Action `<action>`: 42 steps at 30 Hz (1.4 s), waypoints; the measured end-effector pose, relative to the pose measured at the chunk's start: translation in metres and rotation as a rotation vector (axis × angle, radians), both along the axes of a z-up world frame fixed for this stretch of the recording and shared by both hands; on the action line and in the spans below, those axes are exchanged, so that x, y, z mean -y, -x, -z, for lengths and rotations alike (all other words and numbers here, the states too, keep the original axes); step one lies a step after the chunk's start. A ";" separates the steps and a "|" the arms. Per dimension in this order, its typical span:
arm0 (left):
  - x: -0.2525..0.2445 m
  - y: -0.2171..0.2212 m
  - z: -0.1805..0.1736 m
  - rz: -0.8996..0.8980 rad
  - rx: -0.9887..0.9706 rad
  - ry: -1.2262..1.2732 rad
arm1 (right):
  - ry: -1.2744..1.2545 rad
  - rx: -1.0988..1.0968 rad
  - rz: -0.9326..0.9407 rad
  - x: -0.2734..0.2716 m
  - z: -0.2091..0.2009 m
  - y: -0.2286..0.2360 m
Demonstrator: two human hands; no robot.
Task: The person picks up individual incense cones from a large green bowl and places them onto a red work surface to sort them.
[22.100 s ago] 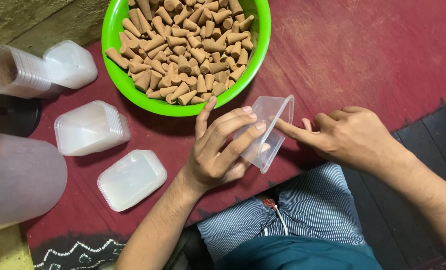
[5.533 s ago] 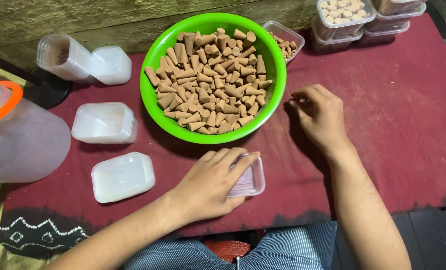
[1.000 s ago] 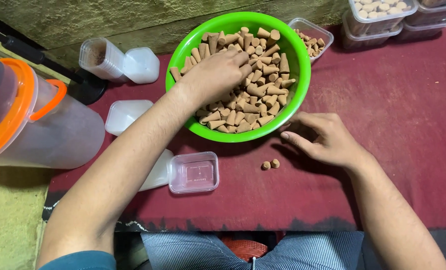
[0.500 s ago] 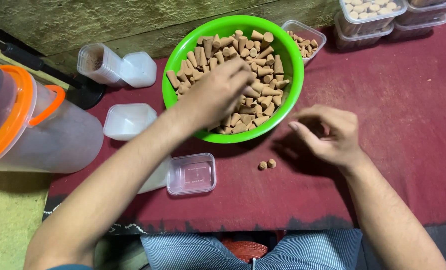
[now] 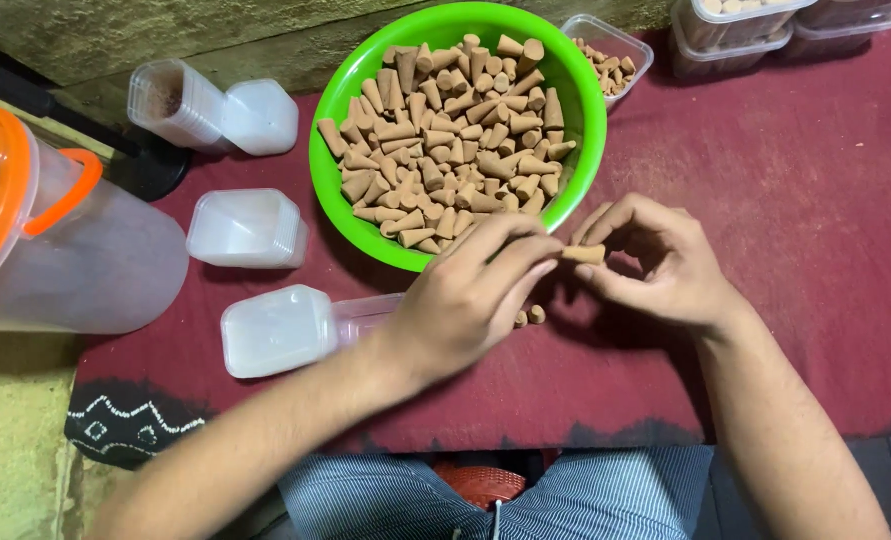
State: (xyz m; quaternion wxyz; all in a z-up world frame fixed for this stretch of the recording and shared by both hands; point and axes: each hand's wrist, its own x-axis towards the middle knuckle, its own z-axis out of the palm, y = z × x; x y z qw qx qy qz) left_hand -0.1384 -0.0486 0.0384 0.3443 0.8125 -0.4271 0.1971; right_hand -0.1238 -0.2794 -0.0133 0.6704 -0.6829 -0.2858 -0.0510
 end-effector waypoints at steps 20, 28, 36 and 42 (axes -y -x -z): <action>0.001 0.061 0.058 -0.324 -0.415 0.275 | 0.431 -0.021 -0.143 -0.013 -0.019 -0.002; 0.006 0.055 0.073 -0.373 -0.421 0.265 | 0.428 0.072 -0.142 -0.019 -0.003 -0.003; 0.004 0.053 0.077 -0.333 -0.485 0.282 | 0.448 0.105 -0.174 -0.020 -0.003 -0.004; 0.002 0.062 0.047 -0.272 -0.379 0.259 | 0.472 0.100 -0.217 -0.016 -0.002 -0.005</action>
